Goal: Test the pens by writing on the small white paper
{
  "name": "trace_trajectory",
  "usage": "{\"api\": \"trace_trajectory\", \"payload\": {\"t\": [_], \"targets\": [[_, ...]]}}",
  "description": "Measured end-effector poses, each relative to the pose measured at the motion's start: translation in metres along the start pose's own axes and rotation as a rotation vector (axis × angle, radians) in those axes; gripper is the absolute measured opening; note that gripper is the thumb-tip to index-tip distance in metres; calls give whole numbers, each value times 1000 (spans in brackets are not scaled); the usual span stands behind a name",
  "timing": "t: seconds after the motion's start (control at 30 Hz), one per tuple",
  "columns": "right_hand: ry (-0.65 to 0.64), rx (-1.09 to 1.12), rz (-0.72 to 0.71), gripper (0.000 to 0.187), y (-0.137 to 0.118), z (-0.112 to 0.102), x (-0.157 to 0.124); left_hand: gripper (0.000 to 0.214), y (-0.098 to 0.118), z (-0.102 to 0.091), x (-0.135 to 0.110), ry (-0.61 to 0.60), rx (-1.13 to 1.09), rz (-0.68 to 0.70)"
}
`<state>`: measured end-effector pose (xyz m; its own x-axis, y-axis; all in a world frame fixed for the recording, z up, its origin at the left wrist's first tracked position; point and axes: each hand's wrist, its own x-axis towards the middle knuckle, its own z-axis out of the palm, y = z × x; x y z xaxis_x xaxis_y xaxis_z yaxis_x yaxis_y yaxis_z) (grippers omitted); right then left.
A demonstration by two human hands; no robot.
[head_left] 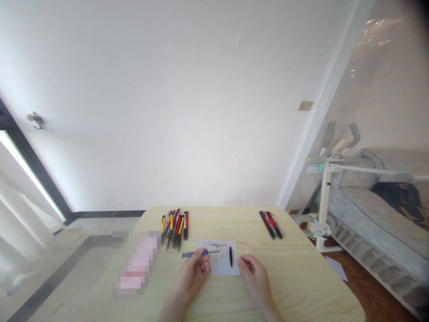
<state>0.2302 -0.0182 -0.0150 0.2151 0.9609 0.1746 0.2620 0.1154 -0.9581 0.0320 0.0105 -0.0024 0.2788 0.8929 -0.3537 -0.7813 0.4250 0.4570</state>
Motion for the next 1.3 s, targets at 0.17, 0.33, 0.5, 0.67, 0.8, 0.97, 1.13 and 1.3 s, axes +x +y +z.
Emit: {"api": "trace_trajectory", "payload": {"t": [0.17, 0.33, 0.5, 0.67, 0.8, 0.97, 1.13, 1.3], "targets": [[19, 0, -7, 32, -1, 0, -1, 13, 1, 0, 0, -23, -45, 8], [27, -6, -23, 34, -4, -1, -1, 28, 5, 0, 0, -85, -86, 10], [23, -30, -54, 32, -5, -1, -1, 27, 7, 1, -1, -118, -150, 35], [40, -21, -58, 33, -6, -1, -1, 22, 6, 0, 0, -102, -134, 50], [36, -27, -53, 33, -5, -1, -1, 6, 3, -3, 2, -67, -95, 53], [30, -40, -46, 32, -3, -1, 0, 2, 0, -4, 1, -53, -57, 42], [40, -29, -61, 32, -5, -1, 0, 3, 1, -3, -1, -57, -45, 19], [34, -56, -65, 31, -6, -1, -1, 5, 2, -3, -1, -69, -74, -3]]}}
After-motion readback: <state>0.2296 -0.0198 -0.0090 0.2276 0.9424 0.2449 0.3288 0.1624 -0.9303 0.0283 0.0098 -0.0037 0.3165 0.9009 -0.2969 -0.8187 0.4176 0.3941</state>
